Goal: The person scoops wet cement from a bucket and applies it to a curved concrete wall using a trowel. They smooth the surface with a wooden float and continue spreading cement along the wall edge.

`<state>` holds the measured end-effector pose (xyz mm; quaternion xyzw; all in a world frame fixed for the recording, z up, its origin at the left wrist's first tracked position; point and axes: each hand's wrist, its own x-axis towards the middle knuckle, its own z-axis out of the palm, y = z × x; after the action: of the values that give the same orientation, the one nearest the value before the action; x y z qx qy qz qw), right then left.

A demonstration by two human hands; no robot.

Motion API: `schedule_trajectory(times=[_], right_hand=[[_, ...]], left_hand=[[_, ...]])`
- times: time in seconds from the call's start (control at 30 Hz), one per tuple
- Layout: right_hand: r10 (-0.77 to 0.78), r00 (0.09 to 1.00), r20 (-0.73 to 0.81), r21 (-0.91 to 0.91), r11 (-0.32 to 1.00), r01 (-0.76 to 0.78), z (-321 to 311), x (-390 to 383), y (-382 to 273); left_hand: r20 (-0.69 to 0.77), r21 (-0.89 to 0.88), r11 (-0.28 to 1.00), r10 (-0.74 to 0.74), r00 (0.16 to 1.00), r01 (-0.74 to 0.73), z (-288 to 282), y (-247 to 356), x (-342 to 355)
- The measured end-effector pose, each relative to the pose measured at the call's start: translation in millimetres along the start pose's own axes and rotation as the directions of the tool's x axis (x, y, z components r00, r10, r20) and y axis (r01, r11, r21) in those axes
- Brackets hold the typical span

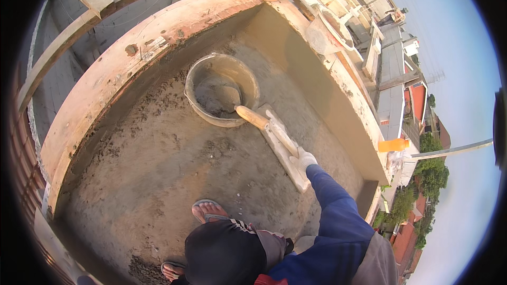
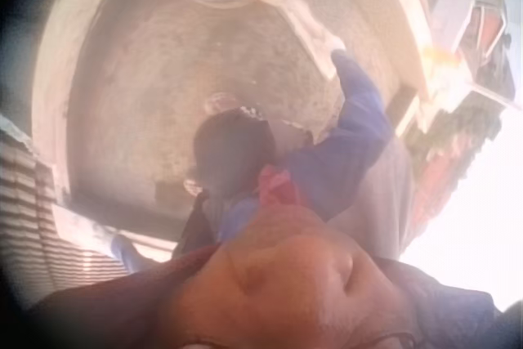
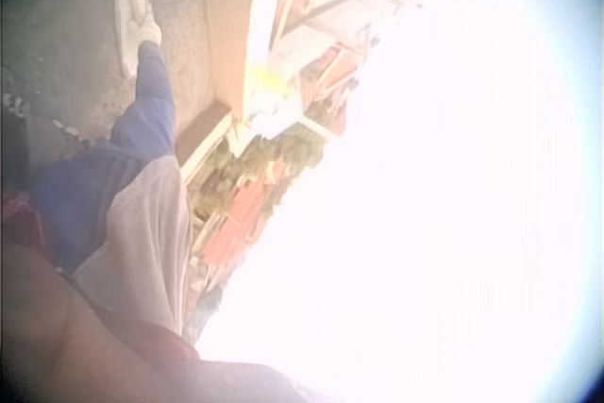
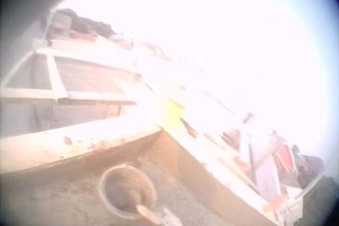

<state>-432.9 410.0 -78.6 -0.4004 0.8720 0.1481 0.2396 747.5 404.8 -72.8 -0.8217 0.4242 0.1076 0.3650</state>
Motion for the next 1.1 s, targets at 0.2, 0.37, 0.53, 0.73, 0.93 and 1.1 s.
schedule_trajectory(times=[0.2, 0.37, 0.53, 0.73, 0.93, 1.1], right_hand=[[-0.392, 0.916, -0.09, 0.12, 0.908, 0.401, -18.9, -105.0, -55.1], [-0.526, 0.846, 0.086, -0.032, 0.847, 0.53, -57.9, -146.9, -191.4], [-0.834, 0.545, 0.081, -0.172, 0.527, 0.832, -92.1, -188.4, -345.8], [-0.99, 0.097, -0.103, 0.19, 0.076, 0.979, -98.9, -286.3, -528.6], [-0.99, 0.068, -0.125, 0.507, -0.005, 0.862, -4.7, -397.3, -673.1], [-0.932, 0.358, 0.051, 0.925, 0.179, 0.335, 131.8, -474.6, -685.7]], left_hand=[[-0.01, -0.233, 0.972, 0.026, 1.0, -0.027, 1.7, 24.7, -18.1], [-0.22, -0.402, 0.891, 0.129, 0.967, -0.21, 32.7, -36.6, -4.1], [-0.267, -0.374, 0.88, 0.199, 0.943, -0.292, 4.9, -23.3, -31.3], [-0.256, -0.38, 0.871, 0.224, 0.94, -0.311, -64.6, -10.4, -82.6], [-0.272, -0.516, 0.753, 0.308, 0.912, -0.408, -9.8, -18.5, -58.3], [-0.283, -0.648, 0.644, 0.293, 0.913, -0.407, 11.5, -19.6, -33.8]])
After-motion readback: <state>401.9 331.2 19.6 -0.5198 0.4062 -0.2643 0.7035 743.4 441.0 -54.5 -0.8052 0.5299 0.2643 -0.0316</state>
